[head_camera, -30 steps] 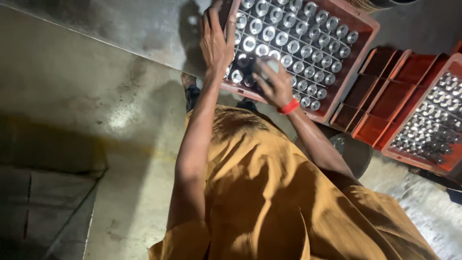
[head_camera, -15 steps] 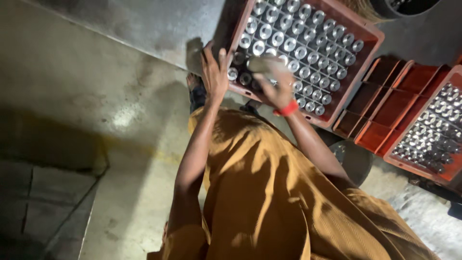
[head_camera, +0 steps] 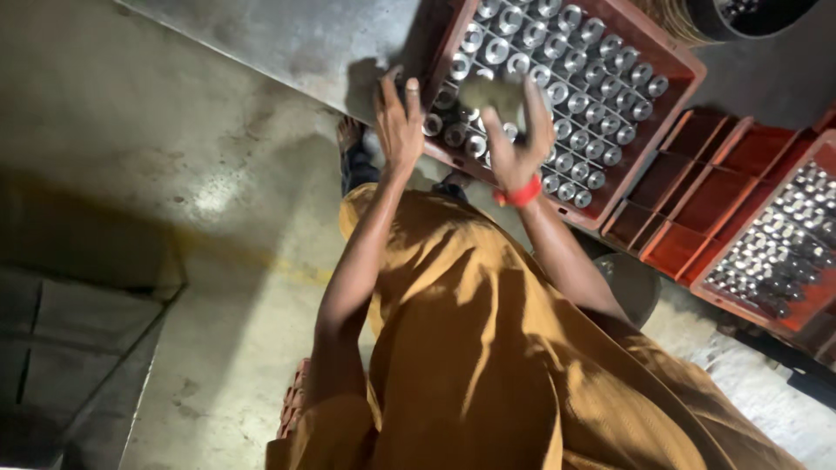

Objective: The person arranges small metal caps in a red plastic crate, picking them from a bucket and placing them into the crate slots. The person then uses a small cylindrical tool to press down on the caps to ensure they are seated properly.

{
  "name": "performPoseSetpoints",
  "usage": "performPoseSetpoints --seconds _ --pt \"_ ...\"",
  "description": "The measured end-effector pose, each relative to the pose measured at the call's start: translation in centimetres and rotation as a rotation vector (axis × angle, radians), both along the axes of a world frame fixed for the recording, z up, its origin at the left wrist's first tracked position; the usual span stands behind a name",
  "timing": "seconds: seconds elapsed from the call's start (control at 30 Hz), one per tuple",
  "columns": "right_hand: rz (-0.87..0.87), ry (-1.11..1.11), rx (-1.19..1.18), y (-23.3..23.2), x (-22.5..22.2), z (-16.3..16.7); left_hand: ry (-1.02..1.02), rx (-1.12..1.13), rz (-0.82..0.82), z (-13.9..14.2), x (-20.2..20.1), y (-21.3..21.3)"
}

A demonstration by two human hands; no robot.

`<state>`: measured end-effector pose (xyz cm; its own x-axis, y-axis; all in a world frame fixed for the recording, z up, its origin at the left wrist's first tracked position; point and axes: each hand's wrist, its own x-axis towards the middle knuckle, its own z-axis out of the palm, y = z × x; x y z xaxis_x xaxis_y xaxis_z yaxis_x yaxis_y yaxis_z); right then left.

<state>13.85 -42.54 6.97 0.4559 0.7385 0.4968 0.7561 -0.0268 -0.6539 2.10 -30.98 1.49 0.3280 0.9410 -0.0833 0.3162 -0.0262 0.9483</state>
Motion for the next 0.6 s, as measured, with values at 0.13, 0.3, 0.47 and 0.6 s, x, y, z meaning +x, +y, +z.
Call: performPoseSetpoints --seconds 0.13,0.3,0.47,0.6 --pt "0.265 0.033 -0.197 -1.2 -1.3 -0.2 -0.007 -0.024 0.021 -0.3 -0.1 -0.1" --pt "0.096 -0.021 -0.016 -4.1 -0.5 -1.1 0.092 -0.062 -0.013 -0.6 -0.3 -0.4" --pt "0.138 -0.049 -0.447 -5.0 0.1 -1.5 0.004 -0.024 -0.02 -0.6 -0.4 -0.6" --pt "-0.132 0.019 -0.017 -1.6 1.9 -0.2 0.037 -0.039 -0.016 -0.5 -0.5 -0.5"
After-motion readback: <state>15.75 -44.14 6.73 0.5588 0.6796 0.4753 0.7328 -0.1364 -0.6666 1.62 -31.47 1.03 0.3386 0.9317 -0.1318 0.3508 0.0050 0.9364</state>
